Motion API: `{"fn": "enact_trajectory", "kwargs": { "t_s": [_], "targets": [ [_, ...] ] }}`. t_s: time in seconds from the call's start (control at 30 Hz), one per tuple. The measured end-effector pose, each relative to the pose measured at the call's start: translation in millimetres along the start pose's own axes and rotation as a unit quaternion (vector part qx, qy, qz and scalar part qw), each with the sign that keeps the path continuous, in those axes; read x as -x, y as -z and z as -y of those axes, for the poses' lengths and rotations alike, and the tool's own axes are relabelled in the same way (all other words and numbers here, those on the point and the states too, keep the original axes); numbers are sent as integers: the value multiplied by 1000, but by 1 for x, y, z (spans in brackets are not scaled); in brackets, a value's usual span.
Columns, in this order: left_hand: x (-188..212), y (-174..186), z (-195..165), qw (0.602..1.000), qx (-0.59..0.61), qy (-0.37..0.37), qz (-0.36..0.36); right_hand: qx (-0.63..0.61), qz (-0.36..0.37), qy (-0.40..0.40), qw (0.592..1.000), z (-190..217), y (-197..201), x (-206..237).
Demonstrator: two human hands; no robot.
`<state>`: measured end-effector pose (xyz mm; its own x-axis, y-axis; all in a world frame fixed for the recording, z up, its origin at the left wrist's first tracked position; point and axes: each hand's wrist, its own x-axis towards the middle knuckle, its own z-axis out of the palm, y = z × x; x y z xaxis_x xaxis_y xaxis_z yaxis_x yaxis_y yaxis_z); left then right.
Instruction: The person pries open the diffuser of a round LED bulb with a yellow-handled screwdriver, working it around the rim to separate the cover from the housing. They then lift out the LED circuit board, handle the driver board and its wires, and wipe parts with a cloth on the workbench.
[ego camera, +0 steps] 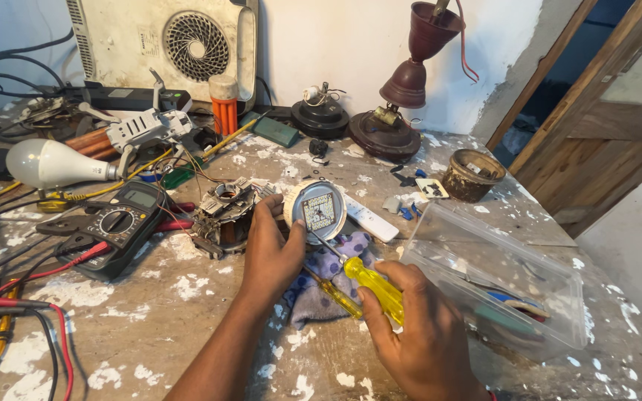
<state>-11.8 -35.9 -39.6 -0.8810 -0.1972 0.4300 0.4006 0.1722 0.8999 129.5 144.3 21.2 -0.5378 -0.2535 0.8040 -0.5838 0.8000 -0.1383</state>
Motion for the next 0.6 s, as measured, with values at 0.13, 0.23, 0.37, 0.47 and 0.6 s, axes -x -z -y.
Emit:
{"fn": "enact_trajectory", "kwargs": {
  "t_s": [0.13, 0.23, 0.37, 0.47, 0.6],
  "targets": [
    [-1, 1, -2, 1000, 7, 7, 2, -34, 16, -25, 999, 5, 1, -5],
    [0, 2, -2, 1000, -4, 1, -2, -27, 15, -18, 999, 7, 3, -7],
    [0, 3, -1, 1000, -2, -8, -6, 49, 138, -179, 973, 1, 8, -12],
    [0, 4, 0, 1000, -9, -18, -4, 46, 141, -182, 972, -1, 9, -15],
    [0, 4, 0, 999, 0, -32, -5, 12, 85, -61, 994, -4, 10, -15]
  ]
}}
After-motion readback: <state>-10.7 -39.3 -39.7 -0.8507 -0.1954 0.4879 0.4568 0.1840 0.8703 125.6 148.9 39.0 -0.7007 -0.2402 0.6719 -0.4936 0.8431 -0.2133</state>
